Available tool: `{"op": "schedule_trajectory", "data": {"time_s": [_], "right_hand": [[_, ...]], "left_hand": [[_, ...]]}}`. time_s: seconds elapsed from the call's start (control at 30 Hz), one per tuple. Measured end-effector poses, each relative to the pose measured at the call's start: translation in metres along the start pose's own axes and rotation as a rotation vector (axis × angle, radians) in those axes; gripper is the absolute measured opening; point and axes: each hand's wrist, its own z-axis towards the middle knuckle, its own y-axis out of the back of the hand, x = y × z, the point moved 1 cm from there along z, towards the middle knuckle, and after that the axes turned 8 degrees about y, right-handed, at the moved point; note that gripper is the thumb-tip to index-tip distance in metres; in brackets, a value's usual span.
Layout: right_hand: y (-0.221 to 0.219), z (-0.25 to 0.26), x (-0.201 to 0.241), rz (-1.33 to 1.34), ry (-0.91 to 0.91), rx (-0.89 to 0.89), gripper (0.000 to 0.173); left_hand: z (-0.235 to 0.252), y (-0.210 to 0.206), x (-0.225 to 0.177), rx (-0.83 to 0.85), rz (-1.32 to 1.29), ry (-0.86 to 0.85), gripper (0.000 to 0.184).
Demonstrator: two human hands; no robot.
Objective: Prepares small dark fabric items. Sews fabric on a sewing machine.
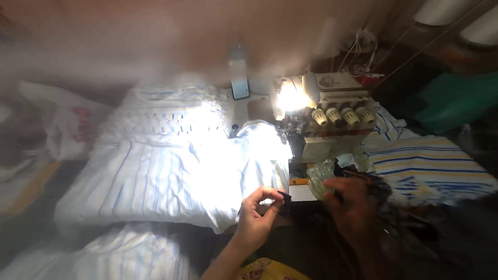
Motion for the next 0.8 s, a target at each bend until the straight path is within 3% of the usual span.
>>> {"op": "schedule_trajectory", "data": {"time_s": [0.1, 0.2, 0.33, 0.5, 0.67, 0.8], "right_hand": [[-0.043, -0.016, 0.038, 0.483, -0.111, 0.047, 0.039], [-0.059, -0.015, 0.052, 0.613, -0.191, -0.036, 0.015], [-0.059, -0.006, 0.051, 0.441, 0.015, 0.013, 0.008], [-0.055, -0.002, 0.053, 0.158, 0.194, 0.111, 0.021], [-0.053, -0.001, 0.054, 0.114, 0.198, 0.145, 0.02], [-0.053, 0.002, 0.055, 0.234, 0.097, 0.101, 0.014]], "left_hand": [[0.0, -0.013, 0.002, -0.07, -0.124, -0.004, 0.012], [-0.002, -0.014, 0.002, -0.07, -0.166, -0.043, 0.013], [-0.004, -0.005, 0.003, -0.093, -0.076, -0.023, 0.015], [-0.009, 0.008, 0.009, -0.037, 0.117, 0.025, 0.027], [-0.014, 0.015, 0.005, -0.081, 0.261, 0.051, 0.02], [-0.015, 0.014, -0.001, -0.075, 0.176, 0.106, 0.017]]}}
